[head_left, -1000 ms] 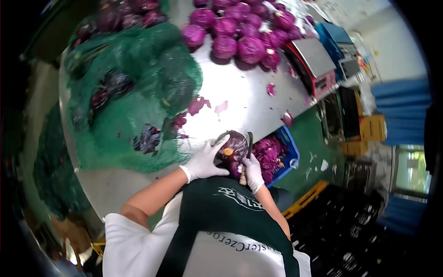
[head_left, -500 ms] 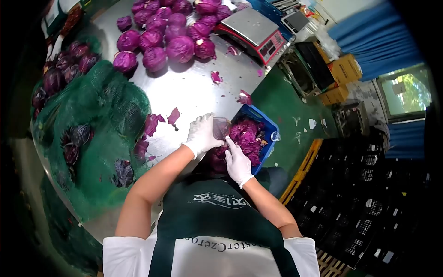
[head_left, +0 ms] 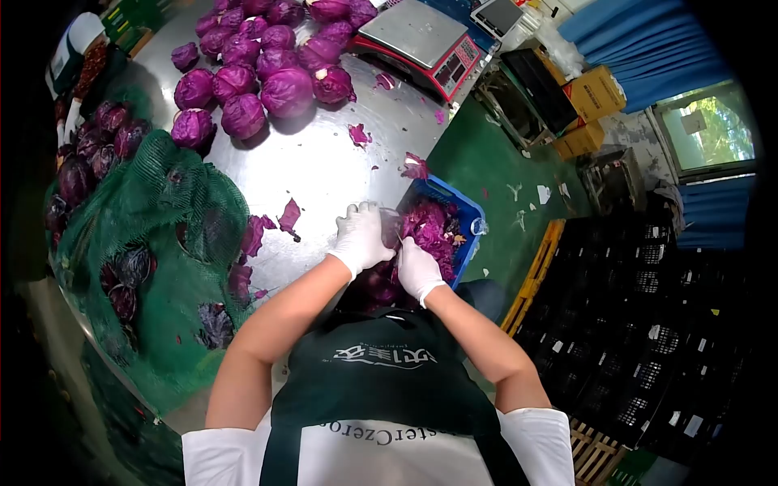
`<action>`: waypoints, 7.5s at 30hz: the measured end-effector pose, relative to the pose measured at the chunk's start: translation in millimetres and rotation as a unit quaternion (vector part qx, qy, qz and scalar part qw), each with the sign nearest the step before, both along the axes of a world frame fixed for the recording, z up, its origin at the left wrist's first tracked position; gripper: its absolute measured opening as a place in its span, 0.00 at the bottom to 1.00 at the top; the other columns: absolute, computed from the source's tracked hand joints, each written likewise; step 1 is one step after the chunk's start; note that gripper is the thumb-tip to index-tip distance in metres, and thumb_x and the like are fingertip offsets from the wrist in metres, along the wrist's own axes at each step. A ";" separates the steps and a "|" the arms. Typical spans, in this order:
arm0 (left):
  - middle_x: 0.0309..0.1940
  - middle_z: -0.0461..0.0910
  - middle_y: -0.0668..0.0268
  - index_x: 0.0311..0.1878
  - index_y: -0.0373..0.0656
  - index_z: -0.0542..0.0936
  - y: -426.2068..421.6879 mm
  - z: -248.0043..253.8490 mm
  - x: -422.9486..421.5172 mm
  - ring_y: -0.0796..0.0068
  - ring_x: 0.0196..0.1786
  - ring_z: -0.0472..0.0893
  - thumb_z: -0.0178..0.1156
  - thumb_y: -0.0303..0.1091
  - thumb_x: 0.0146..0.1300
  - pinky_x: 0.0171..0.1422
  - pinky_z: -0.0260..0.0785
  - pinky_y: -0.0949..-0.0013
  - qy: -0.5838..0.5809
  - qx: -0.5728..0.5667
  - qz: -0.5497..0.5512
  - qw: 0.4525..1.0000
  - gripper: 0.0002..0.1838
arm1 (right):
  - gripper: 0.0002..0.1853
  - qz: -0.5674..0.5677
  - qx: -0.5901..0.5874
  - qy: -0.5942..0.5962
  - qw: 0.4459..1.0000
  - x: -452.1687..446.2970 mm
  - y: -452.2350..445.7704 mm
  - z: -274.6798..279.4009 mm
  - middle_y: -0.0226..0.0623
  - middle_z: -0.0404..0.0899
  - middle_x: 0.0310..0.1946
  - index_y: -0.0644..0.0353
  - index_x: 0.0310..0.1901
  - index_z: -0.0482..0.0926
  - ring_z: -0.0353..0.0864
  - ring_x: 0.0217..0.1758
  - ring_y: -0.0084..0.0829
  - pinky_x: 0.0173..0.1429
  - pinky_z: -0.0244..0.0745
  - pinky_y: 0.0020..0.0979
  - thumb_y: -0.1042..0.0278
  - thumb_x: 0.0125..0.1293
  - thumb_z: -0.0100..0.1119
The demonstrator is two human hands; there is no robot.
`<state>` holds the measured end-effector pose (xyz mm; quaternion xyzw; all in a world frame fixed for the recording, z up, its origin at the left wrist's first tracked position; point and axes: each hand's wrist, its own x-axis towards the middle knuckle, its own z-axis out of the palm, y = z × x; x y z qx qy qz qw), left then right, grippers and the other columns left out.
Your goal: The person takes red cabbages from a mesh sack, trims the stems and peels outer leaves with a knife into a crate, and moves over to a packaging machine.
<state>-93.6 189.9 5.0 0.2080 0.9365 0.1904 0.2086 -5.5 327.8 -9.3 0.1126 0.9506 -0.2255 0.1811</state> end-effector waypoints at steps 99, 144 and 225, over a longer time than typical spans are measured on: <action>0.23 0.83 0.63 0.32 0.35 0.85 -208.7 102.7 104.0 0.78 0.27 0.80 0.72 0.46 0.58 0.39 0.76 0.71 -0.062 0.004 0.135 0.989 0.19 | 0.12 -0.013 -0.143 0.192 0.971 34.9 -51.6 -27.0 0.44 0.85 0.35 0.52 0.47 0.84 0.86 0.38 0.47 0.45 0.81 0.45 0.60 0.67 0.57; 0.48 0.77 0.50 0.50 0.36 0.75 -58.3 -47.6 89.1 0.49 0.54 0.74 0.61 0.37 0.64 0.62 0.65 0.51 0.227 0.287 0.168 0.915 0.17 | 0.23 -0.092 -0.148 0.111 0.978 28.2 -57.6 -21.9 0.59 0.83 0.37 0.54 0.60 0.77 0.84 0.41 0.57 0.48 0.78 0.53 0.49 0.76 0.43; 0.67 0.61 0.47 0.69 0.36 0.65 -96.1 -13.7 99.4 0.48 0.70 0.64 0.79 0.41 0.37 0.77 0.57 0.56 0.036 0.217 0.071 0.973 0.54 | 0.14 0.195 -0.065 0.023 0.978 -20.2 -20.4 16.4 0.52 0.84 0.34 0.59 0.39 0.83 0.85 0.40 0.51 0.48 0.79 0.45 0.59 0.60 0.56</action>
